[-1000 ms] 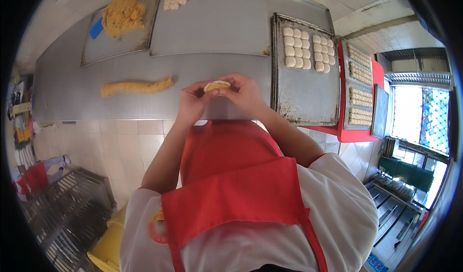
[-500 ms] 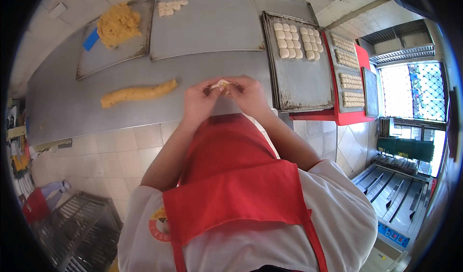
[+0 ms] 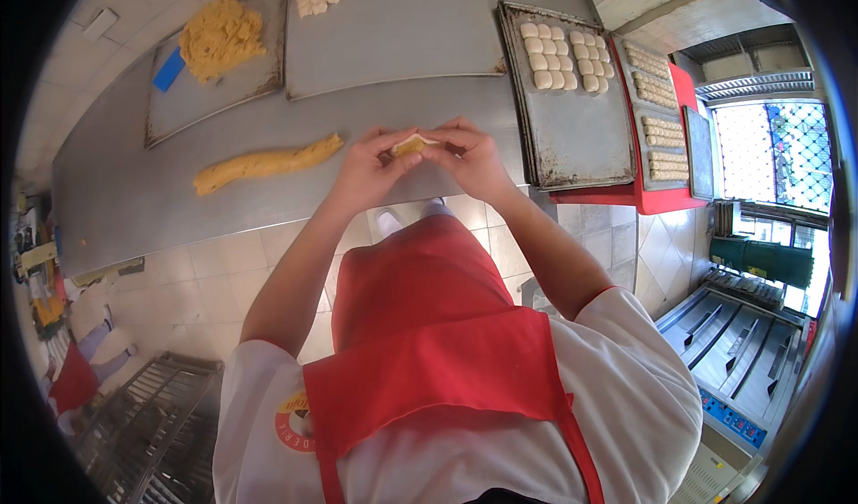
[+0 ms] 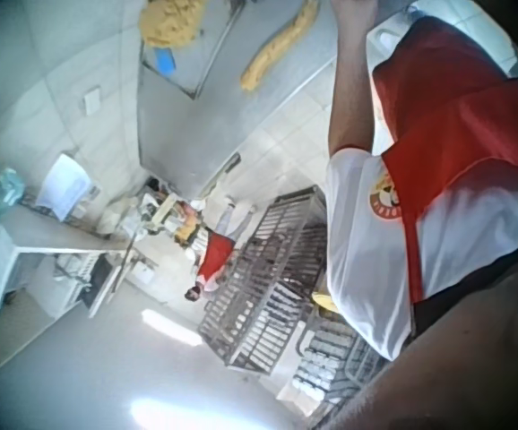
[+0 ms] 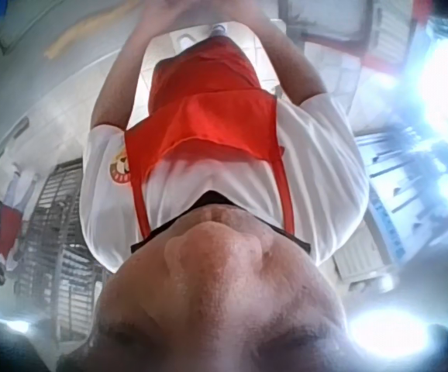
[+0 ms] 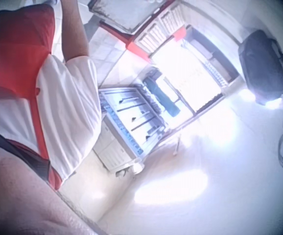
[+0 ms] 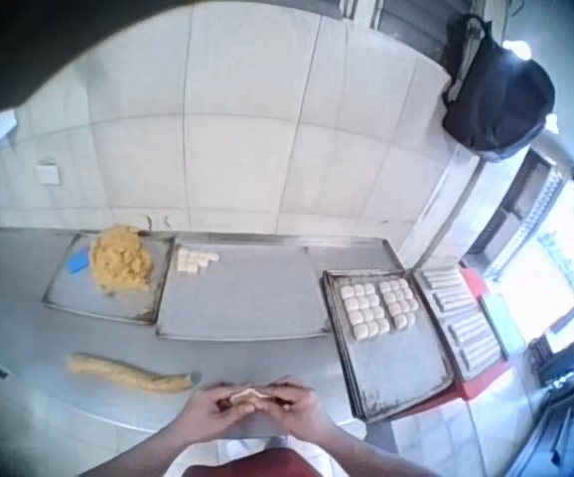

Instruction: The person prepares bread dough by rolling a long strip of dough, dividing it into small pieces by hand, and placing them onto a metal tray. The person then checks an oven and later opens a large proofing cabinet filled with trays of dough.

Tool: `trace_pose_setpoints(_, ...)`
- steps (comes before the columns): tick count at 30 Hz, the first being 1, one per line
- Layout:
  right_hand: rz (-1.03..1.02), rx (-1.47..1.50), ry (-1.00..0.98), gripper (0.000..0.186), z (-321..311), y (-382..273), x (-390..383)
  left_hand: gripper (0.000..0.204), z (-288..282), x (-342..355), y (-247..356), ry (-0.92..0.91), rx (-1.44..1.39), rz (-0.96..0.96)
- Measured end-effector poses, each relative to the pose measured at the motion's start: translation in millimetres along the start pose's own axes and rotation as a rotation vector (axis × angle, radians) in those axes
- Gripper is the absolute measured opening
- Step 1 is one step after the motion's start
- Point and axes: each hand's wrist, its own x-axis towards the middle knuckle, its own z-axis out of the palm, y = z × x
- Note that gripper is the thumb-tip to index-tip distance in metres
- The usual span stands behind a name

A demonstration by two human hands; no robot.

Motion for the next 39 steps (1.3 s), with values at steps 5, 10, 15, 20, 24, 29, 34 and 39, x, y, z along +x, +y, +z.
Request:
trace_pose_setpoints(5, -0.126, -0.346, 0.120, 0.034, 38.6, 52.7, 11.8, 0.051, 6.7, 17.4, -37.3, 0.017, 0.663, 0.072)
trace_pose_setpoints(10, 0.043, -0.314, 0.236, 0.048, 67.3, 73.4, 0.3, 0.084, 54.2, -4.8, -57.4, 0.105, 0.595, 0.164)
trace_pose_setpoints(15, 0.153, -0.090, 0.204, 0.050, 66.4, 68.3, -19.4, 0.093, 82.8, -16.0, -64.6, 0.073, 0.473, 0.201)
trace_pose_setpoints(20, -0.003, -0.368, 0.076, 0.037, 41.0, 74.9, 1.3, 0.068, 49.7, -1.4, -63.8, 0.024, 0.162, -0.020)
trace_pose_setpoints(24, -0.401, -0.629, 0.119, 0.024, 47.8, 53.3, 65.9, 0.040, 27.2, 7.5, -63.7, 0.573, 0.020, 0.037)
trace_pose_setpoints(29, -0.433, -0.864, 0.009, 0.032, 66.5, 76.4, 90.1, 0.035, 29.7, -1.4, -78.6, 0.590, 0.139, -0.061)
trace_pose_setpoints(34, 0.087, -0.483, -0.174, 0.044, 32.0, 71.5, 69.7, 0.036, 35.8, 16.1, -81.7, 0.494, 0.292, -0.097)
trace_pose_setpoints(39, 0.044, -0.342, -0.304, 0.048, -9.7, 72.7, 44.7, 0.045, 31.0, 24.3, -65.7, 0.220, 0.668, 0.082)
